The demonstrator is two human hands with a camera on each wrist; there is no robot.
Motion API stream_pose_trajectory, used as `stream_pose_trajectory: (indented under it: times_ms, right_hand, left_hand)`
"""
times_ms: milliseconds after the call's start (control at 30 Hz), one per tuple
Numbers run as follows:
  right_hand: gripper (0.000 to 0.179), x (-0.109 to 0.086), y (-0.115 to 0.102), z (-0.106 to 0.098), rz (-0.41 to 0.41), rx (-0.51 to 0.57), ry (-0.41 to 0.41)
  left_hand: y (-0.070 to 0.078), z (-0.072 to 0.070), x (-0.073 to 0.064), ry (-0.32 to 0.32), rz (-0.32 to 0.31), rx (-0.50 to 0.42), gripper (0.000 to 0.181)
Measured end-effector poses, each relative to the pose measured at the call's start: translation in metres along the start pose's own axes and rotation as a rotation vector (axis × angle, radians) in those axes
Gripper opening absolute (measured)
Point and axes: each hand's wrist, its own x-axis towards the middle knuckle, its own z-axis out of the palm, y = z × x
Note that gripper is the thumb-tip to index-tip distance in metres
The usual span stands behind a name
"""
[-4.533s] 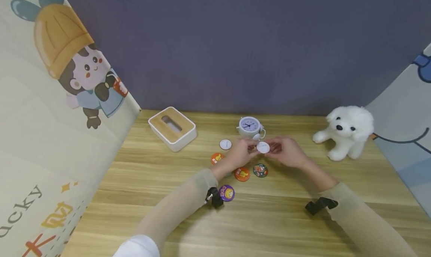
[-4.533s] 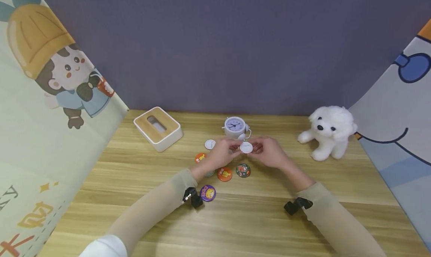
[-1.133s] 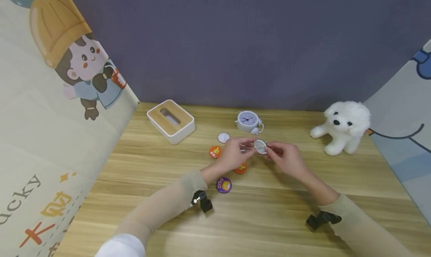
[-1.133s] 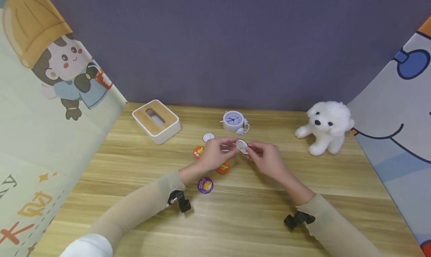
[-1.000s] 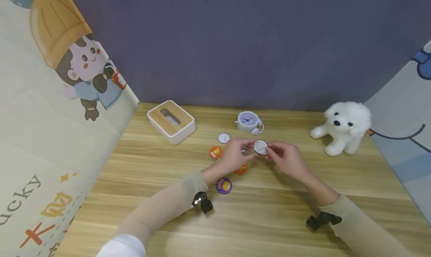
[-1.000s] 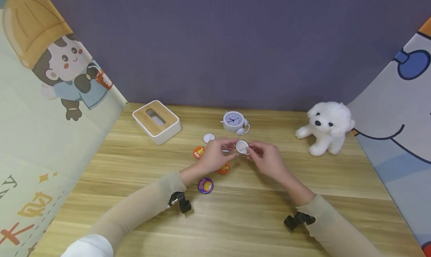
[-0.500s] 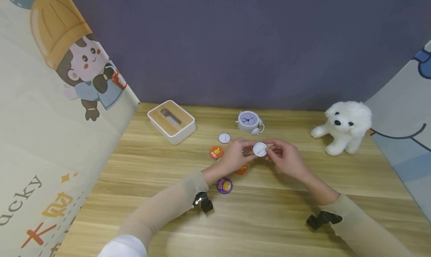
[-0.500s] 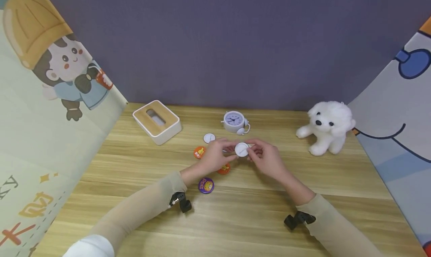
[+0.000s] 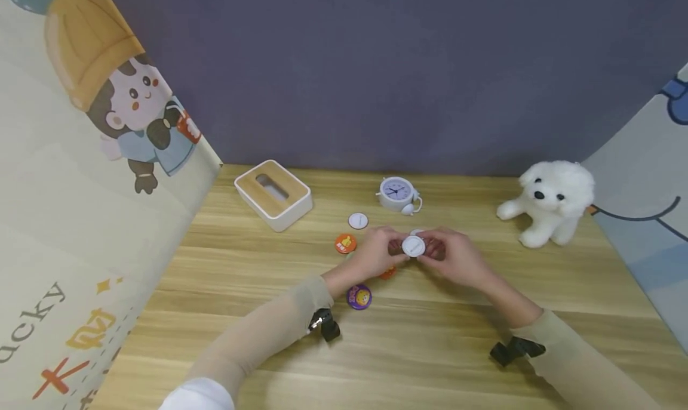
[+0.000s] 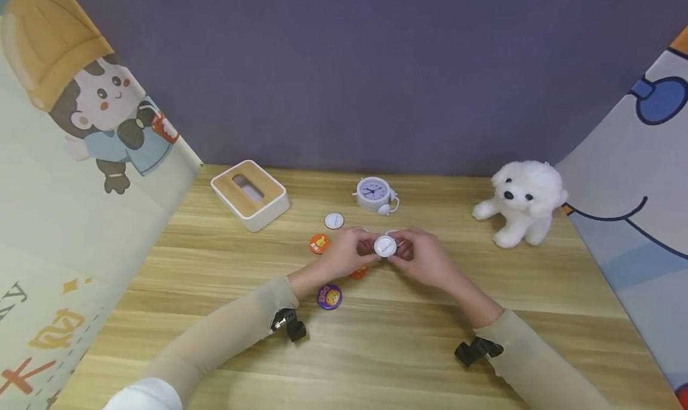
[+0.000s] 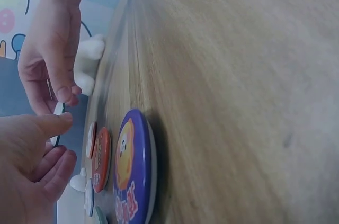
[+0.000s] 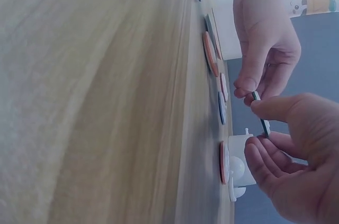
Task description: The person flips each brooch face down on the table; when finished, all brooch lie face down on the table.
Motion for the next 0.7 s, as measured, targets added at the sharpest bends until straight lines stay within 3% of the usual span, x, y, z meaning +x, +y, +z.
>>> stream_pose_trajectory:
  times_ms: [100,200,333,700]
  right_hand:
    - [0.044,0.0009,0.0012,0.0033,-0.032,-0.024,-0.001]
    - [0.043,-0.0015,0.0038,0.0046,-0.053,-0.025,0.003]
    - [0.042,-0.0061,0.0063,0.0032,-0.051,-0.049,-0.005]
    - [0.039,-0.0045,0.0059,0.0087,-0.11,-0.144,-0.054]
  left_hand:
    - [-0.0002,-0.0011,-0.0005,-0.013,-0.017,0.041,0.04]
    - [0.0003,0.0004,0.001,-0.033,0.008,0.095,0.039]
    - [0.0014,0.0026,0.003,-0.052,0.037,0.091,0.035]
    - [0.0011,0.0056,-0.0002,-0.106,0.022,0.134,0.026]
